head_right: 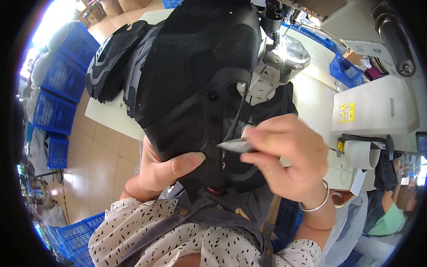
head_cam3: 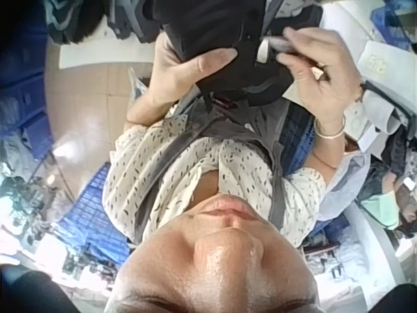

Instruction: The worker is using a sewing machine to stitch together black shoe components, including trimming excess material with scissors.

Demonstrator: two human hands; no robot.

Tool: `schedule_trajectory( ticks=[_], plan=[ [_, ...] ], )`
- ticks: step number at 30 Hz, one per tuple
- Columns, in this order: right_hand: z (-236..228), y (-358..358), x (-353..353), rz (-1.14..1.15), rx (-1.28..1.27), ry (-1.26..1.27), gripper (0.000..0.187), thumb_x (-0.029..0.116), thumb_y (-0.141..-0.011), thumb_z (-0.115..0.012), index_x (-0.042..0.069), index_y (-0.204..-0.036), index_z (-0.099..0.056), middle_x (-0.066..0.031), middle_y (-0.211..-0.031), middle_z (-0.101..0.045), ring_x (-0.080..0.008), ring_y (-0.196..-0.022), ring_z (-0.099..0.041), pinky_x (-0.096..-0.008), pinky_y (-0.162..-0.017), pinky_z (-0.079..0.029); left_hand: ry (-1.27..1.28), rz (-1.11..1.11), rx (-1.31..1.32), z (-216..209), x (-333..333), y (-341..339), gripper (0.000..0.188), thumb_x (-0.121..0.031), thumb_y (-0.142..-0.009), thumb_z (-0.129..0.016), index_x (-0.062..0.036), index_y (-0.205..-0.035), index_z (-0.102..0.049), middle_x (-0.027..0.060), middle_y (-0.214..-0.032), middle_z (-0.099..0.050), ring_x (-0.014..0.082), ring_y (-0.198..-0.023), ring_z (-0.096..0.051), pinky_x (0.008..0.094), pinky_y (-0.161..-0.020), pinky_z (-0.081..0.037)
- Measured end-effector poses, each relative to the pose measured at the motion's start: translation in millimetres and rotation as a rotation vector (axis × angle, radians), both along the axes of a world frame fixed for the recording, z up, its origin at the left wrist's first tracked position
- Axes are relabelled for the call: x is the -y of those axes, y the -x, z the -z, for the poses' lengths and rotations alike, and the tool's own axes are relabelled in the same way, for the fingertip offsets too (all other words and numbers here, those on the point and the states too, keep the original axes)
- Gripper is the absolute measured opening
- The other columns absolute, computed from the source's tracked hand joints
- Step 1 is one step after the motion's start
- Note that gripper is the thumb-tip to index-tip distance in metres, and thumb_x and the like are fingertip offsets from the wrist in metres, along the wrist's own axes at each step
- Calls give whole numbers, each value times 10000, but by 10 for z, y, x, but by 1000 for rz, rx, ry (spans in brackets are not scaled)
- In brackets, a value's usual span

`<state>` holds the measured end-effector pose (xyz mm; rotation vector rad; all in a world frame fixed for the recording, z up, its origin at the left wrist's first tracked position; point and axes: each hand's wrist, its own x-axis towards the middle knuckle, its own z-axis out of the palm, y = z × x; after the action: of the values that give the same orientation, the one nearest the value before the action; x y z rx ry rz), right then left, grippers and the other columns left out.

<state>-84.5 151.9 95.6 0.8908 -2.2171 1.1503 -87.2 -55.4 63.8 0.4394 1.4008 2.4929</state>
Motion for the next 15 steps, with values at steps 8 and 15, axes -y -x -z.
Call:
schedule_trajectory(
  ticks=[8,15],
  plan=[
    [121,-142,-37,8,162,133,318,48,-697,-737,-22,-971,-592,-129,-894,-592,-95,-613,-530,-196,-528,-449,-65,22,10,10,25,20,142,12,-780,-623,17,-922,-618,32,-874,-626,76,-779,-564,225,-697,-453],
    [272,-242,172,-227,614,596,415,168,-759,-710,-24,-1074,-518,-43,-807,-476,-62,-612,-401,-177,-540,-319,-209,136,262,85,-8,52,365,-284,-773,-675,-15,-838,-436,71,-639,-450,158,-377,-474,229,-305,-362]
  ],
)
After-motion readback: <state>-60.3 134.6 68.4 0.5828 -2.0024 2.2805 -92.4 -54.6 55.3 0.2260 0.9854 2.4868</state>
